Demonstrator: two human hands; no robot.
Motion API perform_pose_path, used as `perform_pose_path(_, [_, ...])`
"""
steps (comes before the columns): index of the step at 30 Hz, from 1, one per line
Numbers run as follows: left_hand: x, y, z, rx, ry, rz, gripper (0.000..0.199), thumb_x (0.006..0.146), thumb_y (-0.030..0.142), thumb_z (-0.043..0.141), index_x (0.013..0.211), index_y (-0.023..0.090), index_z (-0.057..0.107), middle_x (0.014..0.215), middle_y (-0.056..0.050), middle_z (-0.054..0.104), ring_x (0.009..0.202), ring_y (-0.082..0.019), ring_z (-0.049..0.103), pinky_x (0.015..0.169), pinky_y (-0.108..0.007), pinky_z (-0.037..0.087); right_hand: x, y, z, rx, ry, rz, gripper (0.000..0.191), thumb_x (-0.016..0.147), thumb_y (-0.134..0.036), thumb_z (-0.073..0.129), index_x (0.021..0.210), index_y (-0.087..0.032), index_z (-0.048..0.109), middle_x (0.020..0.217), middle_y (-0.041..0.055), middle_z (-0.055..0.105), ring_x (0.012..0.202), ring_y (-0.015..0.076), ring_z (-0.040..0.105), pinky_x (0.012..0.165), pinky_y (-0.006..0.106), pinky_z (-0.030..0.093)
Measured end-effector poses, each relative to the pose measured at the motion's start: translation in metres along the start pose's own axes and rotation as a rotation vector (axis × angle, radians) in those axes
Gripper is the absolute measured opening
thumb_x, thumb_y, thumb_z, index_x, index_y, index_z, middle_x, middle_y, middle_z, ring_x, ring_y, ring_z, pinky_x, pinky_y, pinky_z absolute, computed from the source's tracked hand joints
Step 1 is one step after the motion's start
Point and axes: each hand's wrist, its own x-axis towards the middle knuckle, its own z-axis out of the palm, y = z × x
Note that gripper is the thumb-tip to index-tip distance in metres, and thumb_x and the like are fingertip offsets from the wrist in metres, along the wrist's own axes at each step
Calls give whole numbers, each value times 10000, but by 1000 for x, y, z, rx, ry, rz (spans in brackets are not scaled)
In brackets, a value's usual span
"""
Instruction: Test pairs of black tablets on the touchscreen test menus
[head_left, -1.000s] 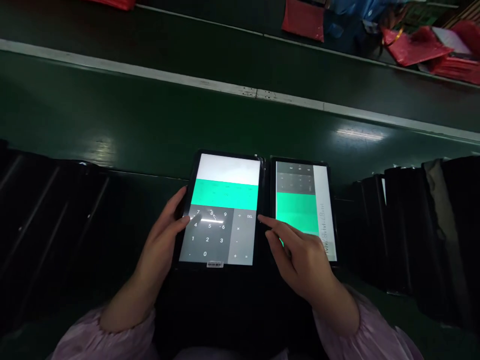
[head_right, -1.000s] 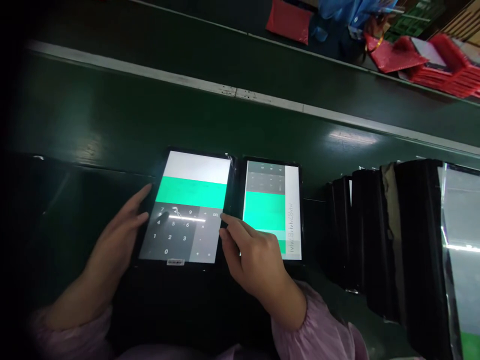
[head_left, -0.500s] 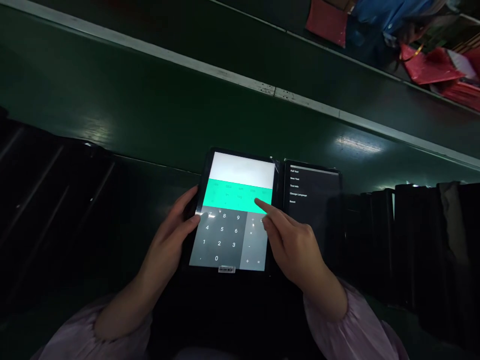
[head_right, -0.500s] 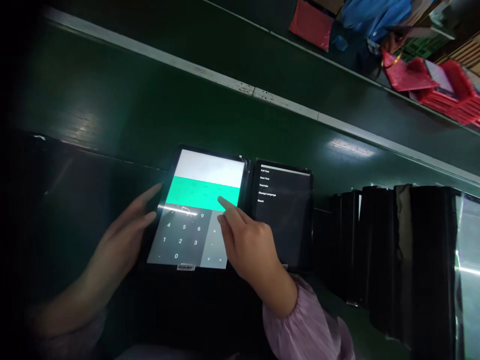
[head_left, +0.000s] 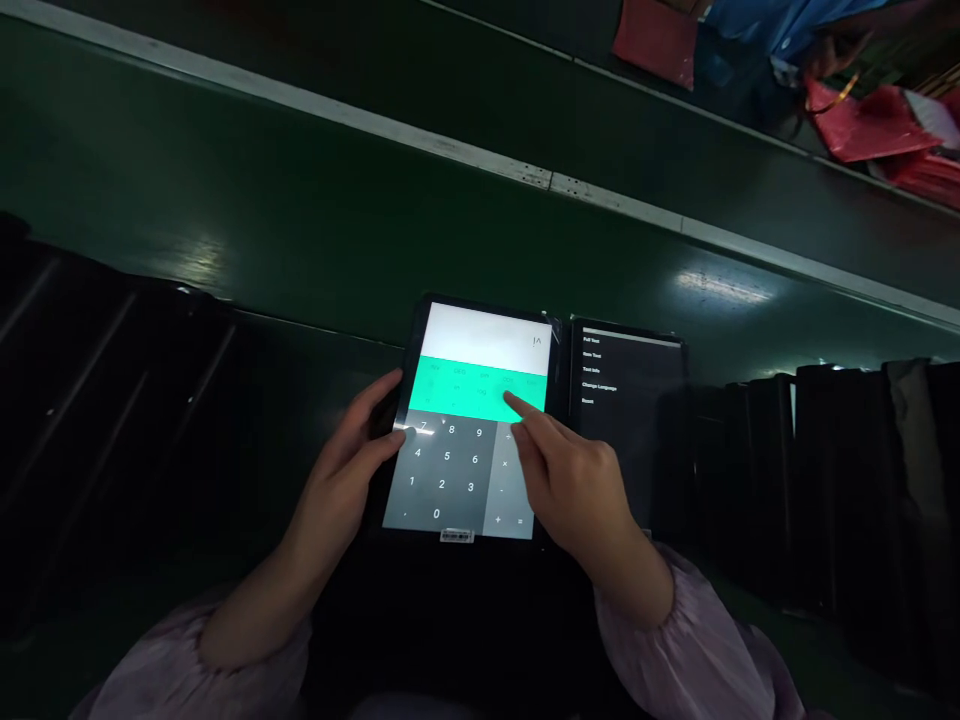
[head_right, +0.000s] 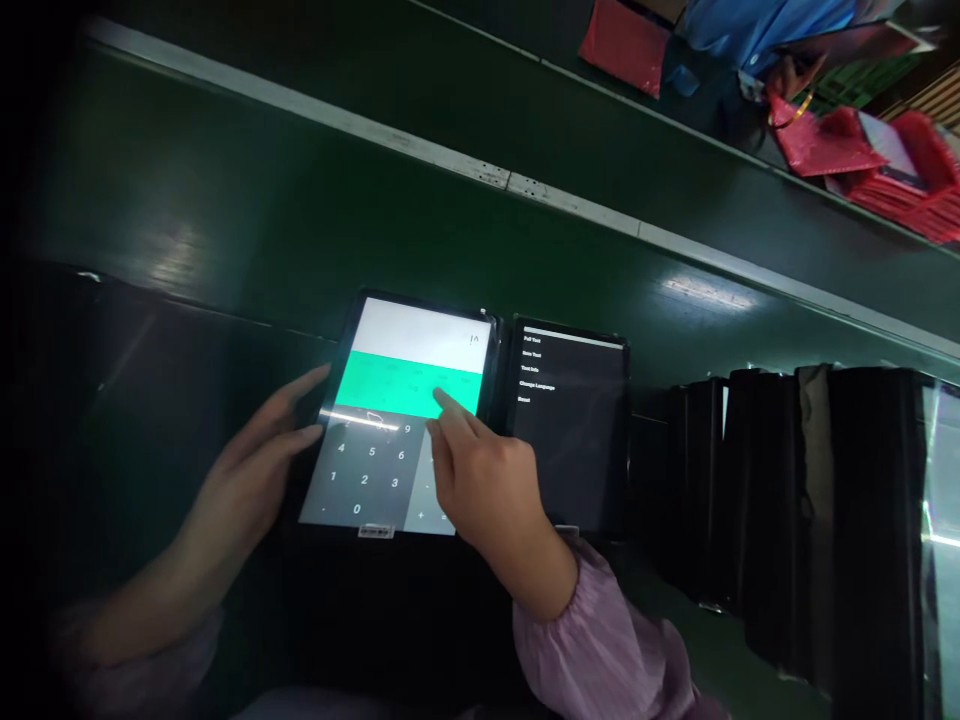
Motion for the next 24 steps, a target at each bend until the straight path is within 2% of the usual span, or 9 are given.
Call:
perform_pose_path(3, [3,0,2,40,-4,3,536,833,384,766,1361,307,715,1521,-35,677,1523,-371,508,1313,-555,351,-1,2,-4,15,51,56,362,1143,-207,432,1218,-124,777,1174,132,833,614,143,747,450,236,453])
perform_pose_path(5, [6,1,3,74,0,17,551,832,381,759,1375,309,701,1547,-40,657,1528,-375,503,1278,-546,413,-2,-1,-5,53,35,36,364,1143,-203,425,1197,-140,779,1183,125,832,669,151,773,484,230,490])
perform_pose_path(8, [10,3,6,108,12,42,570,821,395,764,1378,299,690,1558,-51,648,1525,-375,508,1246,-518,460,-2,-14,4,129,-96,-95,366,1152,-226,417,1232,-140,764,1228,115,822,715,142,786,571,234,548])
perform_pose_path(12, [13,5,10,146,8,60,629,786,413,796,1387,280,666,1543,-77,654,1496,-384,538,1230,-529,476,0,-26,14,91,-227,-178,350,1153,-268,454,1231,-138,769,1275,102,808,609,119,734,473,256,479])
perform_pose_path(14, [13,5,11,170,14,53,661,775,414,806,1403,277,652,1552,-88,643,1481,-396,552,1200,-543,505,-1,-24,10,113,-168,-141,369,1158,-262,432,1270,-134,760,1204,102,831,620,122,738,493,247,495])
perform_pose_path(16, [13,5,10,178,14,29,684,773,404,810,1424,279,643,1549,-91,646,1462,-400,571,1174,-541,532,-4,-16,1,137,-46,-60,386,1158,-239,408,1277,-131,759,1115,101,847,671,131,760,530,228,516])
perform_pose_path(19, [11,5,9,153,18,10,634,803,400,792,1415,294,669,1558,-66,644,1491,-399,542,1175,-527,537,-6,-5,-7,81,78,54,368,1135,-190,430,1213,-109,780,1013,107,854,581,122,716,448,229,436])
perform_pose_path(21, [10,5,9,137,30,23,577,831,406,770,1394,305,692,1566,-46,640,1528,-401,498,1195,-528,521,-5,-3,-5,40,80,73,363,1124,-178,438,1199,-92,783,986,107,853,499,113,657,408,251,381])
perform_pose_path(24, [10,4,8,137,45,35,548,844,401,757,1382,310,705,1553,-36,651,1553,-398,467,1231,-536,485,-2,-7,2,17,33,34,392,1141,-213,410,1215,-97,777,959,103,851,536,127,683,441,253,398])
